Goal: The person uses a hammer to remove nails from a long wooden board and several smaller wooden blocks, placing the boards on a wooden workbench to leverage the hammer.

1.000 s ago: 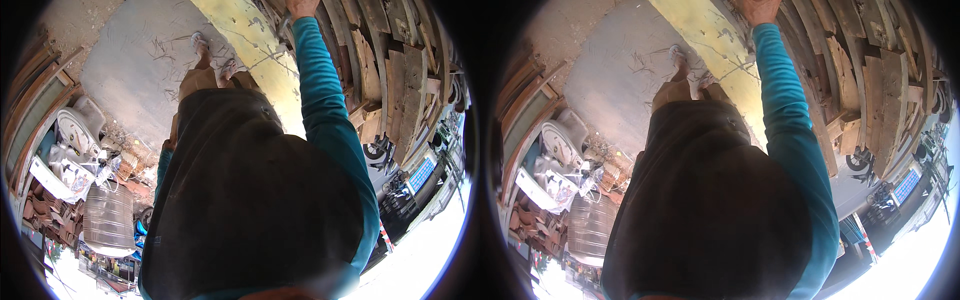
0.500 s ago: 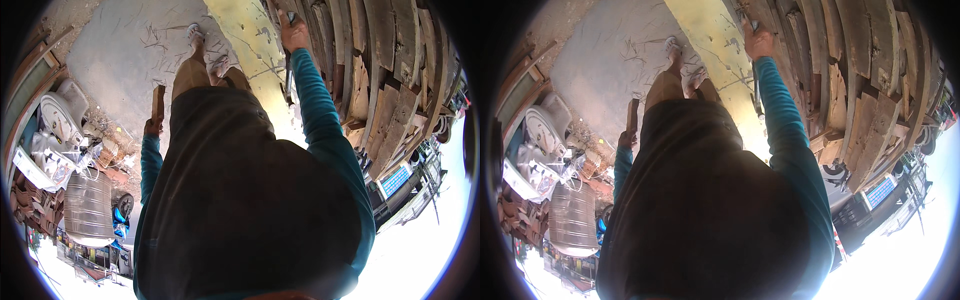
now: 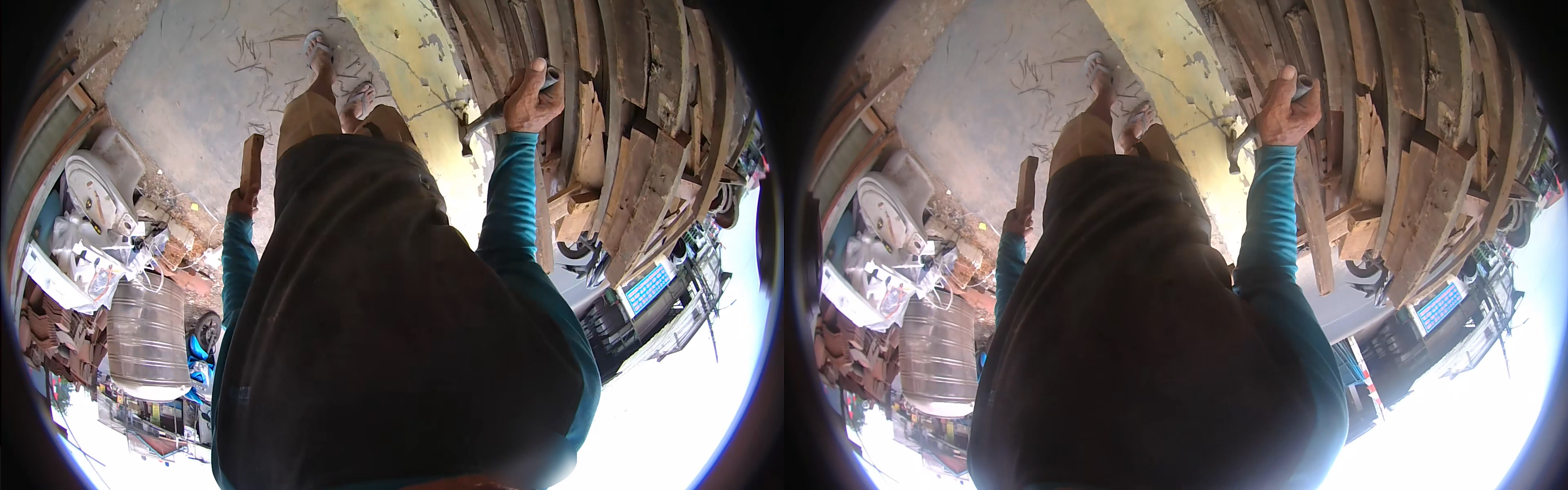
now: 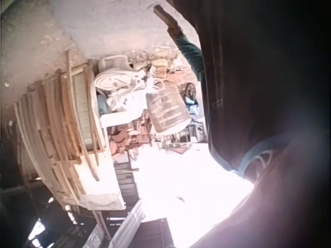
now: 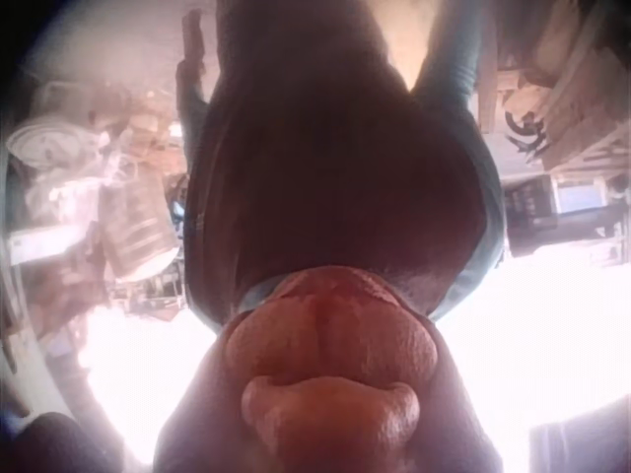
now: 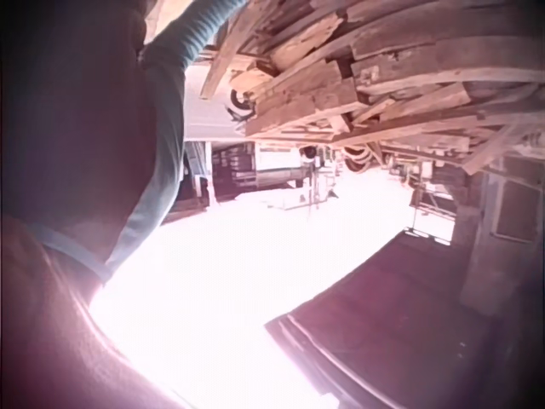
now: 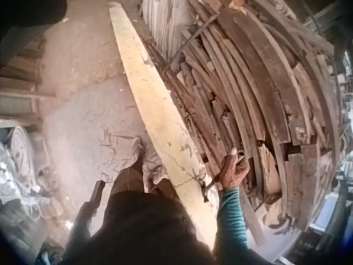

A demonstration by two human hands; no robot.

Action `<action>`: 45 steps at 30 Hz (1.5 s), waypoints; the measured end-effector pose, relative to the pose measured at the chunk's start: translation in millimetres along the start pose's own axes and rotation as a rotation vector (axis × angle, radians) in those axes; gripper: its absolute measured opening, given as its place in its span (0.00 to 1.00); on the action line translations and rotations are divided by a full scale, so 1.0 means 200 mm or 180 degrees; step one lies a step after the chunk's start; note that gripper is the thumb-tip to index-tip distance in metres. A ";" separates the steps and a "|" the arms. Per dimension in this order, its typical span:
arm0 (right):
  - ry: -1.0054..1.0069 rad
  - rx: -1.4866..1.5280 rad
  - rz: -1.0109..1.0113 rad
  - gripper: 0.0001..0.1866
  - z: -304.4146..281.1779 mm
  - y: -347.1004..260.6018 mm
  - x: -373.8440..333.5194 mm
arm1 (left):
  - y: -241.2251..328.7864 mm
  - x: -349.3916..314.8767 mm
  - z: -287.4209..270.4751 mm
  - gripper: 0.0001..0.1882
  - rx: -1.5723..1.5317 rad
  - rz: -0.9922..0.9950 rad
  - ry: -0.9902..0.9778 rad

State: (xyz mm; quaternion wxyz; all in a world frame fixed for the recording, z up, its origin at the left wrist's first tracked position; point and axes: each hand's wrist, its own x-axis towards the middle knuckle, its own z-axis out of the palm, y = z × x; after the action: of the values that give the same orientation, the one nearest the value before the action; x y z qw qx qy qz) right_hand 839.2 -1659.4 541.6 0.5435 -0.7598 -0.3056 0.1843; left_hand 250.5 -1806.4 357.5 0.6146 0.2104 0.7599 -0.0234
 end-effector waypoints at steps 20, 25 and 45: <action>-0.1313 -0.1613 -0.1008 0.15 0.24 0.01 -0.15 | -0.22 0.14 0.15 0.33 0.0149 0.0050 -0.0083; -0.3319 -0.1596 -0.2277 0.15 0.43 0.12 -0.66 | -0.36 0.19 0.13 0.28 0.0210 -0.0286 -0.0267; -0.1193 0.0288 0.0685 0.22 -0.47 0.15 0.33 | 0.49 -0.11 0.45 0.40 0.1816 0.1246 0.0563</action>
State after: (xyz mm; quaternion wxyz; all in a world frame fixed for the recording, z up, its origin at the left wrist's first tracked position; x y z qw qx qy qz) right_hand 954.5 -1689.6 550.0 0.4879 -0.7154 -0.3098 0.3928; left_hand 372.0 -1750.0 378.7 0.4557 0.5164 0.7183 -0.0982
